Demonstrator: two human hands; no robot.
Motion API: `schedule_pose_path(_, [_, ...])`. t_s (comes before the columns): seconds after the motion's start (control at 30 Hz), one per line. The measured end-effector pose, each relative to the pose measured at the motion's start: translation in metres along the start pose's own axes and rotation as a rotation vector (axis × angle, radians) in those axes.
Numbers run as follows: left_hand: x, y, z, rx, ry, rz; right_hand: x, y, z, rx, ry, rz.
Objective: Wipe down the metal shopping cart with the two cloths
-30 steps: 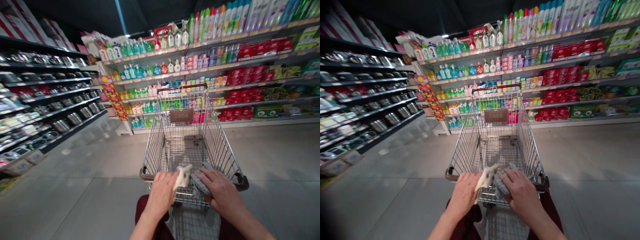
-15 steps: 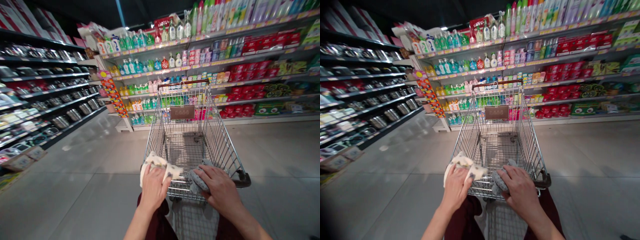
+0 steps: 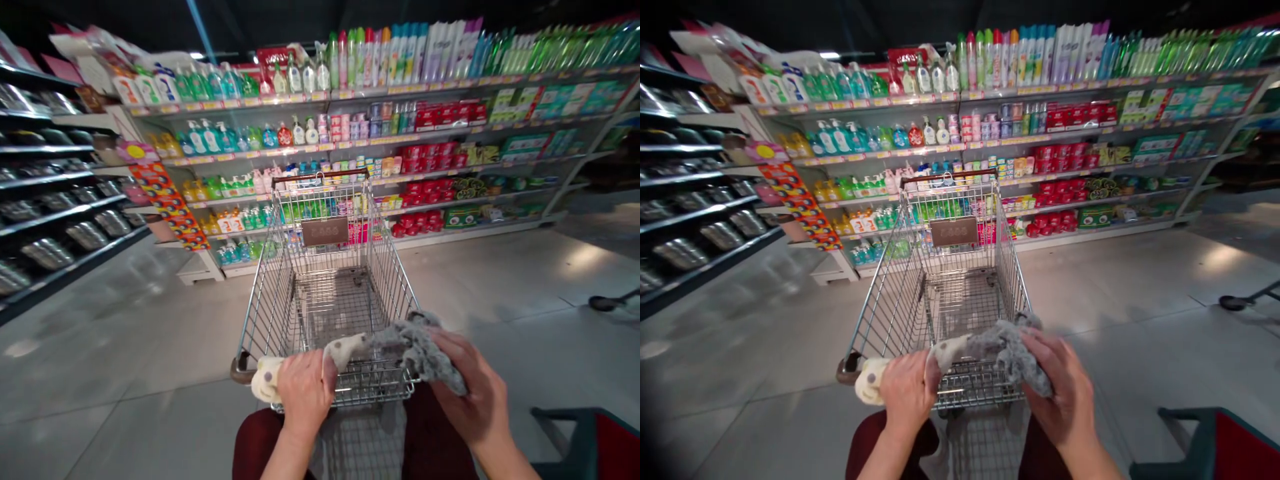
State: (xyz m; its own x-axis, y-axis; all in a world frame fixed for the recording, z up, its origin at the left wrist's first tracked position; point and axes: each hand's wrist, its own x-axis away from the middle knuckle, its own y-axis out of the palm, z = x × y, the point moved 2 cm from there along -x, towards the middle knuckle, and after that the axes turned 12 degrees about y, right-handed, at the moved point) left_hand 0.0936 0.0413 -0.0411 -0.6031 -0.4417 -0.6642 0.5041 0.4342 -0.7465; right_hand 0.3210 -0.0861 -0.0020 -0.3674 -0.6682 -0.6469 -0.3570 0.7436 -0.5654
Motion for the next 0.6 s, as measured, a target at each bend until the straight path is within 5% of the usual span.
schedule_pose_path(0.13, [-0.001, 0.001, 0.003, -0.025, -0.012, 0.023, 0.002, 0.005, 0.007, 0.287, -0.066, -0.137])
schedule_pose_path(0.27, [-0.003, 0.004, 0.005, -0.034, -0.009, 0.053, 0.016, 0.043, -0.030, 0.362, -0.169, -0.287])
schedule_pose_path(0.43, [-0.002, 0.005, 0.004, -0.046, 0.003, 0.039, 0.017, 0.073, -0.066, 0.283, -0.061, -0.271])
schedule_pose_path(0.6, [0.003, 0.005, 0.002, -0.018, 0.041, 0.044, 0.006, 0.056, -0.039, 0.234, -0.102, -0.266])
